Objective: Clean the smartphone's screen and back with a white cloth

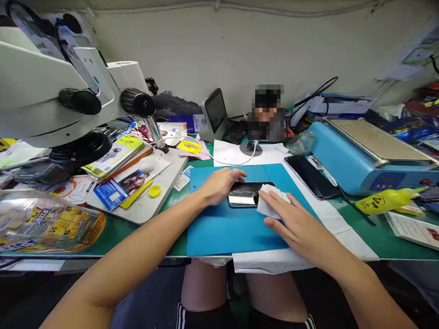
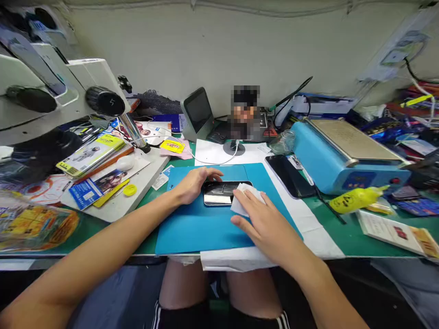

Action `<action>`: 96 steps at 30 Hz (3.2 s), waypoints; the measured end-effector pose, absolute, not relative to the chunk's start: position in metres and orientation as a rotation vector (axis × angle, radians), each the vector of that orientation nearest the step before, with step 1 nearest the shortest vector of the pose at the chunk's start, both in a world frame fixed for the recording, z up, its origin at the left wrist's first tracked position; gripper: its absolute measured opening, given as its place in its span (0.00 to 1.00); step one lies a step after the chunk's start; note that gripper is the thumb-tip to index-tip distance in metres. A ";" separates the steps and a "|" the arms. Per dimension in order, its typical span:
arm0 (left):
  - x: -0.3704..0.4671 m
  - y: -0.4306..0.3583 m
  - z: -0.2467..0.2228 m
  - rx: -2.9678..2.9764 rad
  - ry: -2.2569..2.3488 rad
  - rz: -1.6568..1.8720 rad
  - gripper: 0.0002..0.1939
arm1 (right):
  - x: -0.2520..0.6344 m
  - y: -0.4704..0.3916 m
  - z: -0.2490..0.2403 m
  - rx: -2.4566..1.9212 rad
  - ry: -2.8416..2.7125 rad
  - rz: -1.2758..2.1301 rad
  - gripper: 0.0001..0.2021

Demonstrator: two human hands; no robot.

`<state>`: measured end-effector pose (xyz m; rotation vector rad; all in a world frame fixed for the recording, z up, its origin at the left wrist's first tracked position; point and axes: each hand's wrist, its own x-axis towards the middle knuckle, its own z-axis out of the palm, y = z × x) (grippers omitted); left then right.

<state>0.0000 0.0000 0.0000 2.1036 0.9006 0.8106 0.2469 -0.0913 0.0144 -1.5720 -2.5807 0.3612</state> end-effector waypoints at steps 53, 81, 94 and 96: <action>0.000 0.002 0.002 2.182 0.937 0.756 0.45 | 0.227 -0.093 0.017 -1.588 -2.612 -0.093 0.38; 0.000 0.003 0.001 2.155 0.934 0.767 0.45 | 0.228 -0.110 0.017 -1.521 -2.560 -0.042 0.39; 0.001 0.004 -0.002 2.152 0.932 0.803 0.40 | 0.230 -0.099 0.023 -1.499 -2.528 0.164 0.39; 0.002 0.004 -0.001 2.146 0.943 0.791 0.39 | 0.231 -0.104 0.025 -1.507 -2.516 0.168 0.40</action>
